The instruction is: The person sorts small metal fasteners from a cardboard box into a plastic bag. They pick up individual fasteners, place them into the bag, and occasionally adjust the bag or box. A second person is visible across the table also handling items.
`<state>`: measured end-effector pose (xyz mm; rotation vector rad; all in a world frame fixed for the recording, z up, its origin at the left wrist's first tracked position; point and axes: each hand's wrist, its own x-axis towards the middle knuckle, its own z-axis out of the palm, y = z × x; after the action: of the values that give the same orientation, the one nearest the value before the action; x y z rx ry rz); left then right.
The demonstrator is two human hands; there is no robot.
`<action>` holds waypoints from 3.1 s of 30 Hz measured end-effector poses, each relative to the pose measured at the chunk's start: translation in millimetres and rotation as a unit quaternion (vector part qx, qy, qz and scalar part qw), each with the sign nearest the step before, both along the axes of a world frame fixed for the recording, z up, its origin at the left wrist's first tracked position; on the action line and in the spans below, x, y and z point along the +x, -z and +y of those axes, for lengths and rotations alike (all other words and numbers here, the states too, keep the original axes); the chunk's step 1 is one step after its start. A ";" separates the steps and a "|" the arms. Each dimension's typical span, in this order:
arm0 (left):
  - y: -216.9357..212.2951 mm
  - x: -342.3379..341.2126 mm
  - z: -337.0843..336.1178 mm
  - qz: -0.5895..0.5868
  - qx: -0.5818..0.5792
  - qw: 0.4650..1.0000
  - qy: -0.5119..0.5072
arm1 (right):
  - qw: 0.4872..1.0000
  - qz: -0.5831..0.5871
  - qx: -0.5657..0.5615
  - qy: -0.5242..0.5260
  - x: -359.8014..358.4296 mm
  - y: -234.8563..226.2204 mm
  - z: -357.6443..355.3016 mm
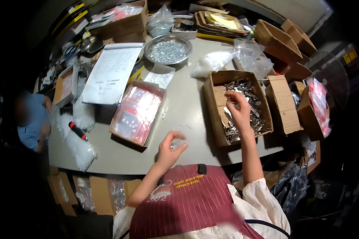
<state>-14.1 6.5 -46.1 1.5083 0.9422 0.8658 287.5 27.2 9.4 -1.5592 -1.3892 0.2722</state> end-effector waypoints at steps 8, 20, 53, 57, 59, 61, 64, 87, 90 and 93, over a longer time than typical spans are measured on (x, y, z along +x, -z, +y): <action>11.5 -3.5 0.9 0.005 -0.030 0.998 -0.046 | 0.908 -0.320 -0.228 0.147 112.0 54.6 86.2; 29.2 -8.3 -21.0 0.023 -0.086 0.993 -0.072 | 0.977 -0.120 -0.090 -0.152 107.6 61.0 86.7; 24.1 4.1 -26.7 0.042 -0.128 0.989 -0.059 | 0.925 -0.192 -0.296 -0.140 83.0 50.3 29.2; 24.9 -0.2 -26.6 0.035 -0.121 0.991 -0.049 | 0.885 -0.336 -0.294 -0.129 81.9 66.3 24.6; 29.2 -1.9 -25.2 0.037 -0.124 0.991 -0.043 | 0.856 -0.398 -0.303 -0.131 76.3 75.3 20.0; 30.4 -3.5 -24.4 0.043 -0.126 0.990 -0.038 | 0.856 -0.390 -0.294 -0.171 73.3 83.3 22.1; 29.3 -1.2 -23.2 0.043 -0.128 0.990 -0.028 | 0.868 -0.400 -0.237 -0.174 77.2 90.2 28.5; 32.5 -12.1 -25.8 0.026 -0.118 0.990 -0.075 | 0.848 -0.468 -0.100 -0.229 79.2 89.8 31.0; 41.8 -14.9 -25.4 0.060 -0.081 0.992 -0.069 | 0.822 -0.493 -0.115 -0.259 72.8 83.5 28.9; 43.1 -13.3 -25.5 0.027 -0.115 0.991 -0.069 | 0.833 -0.479 -0.085 -0.262 68.3 85.2 31.3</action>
<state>-27.4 -19.0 -89.2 1.2855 1.1554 0.7880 355.9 58.5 -75.7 -1.4636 -2.6561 -0.1094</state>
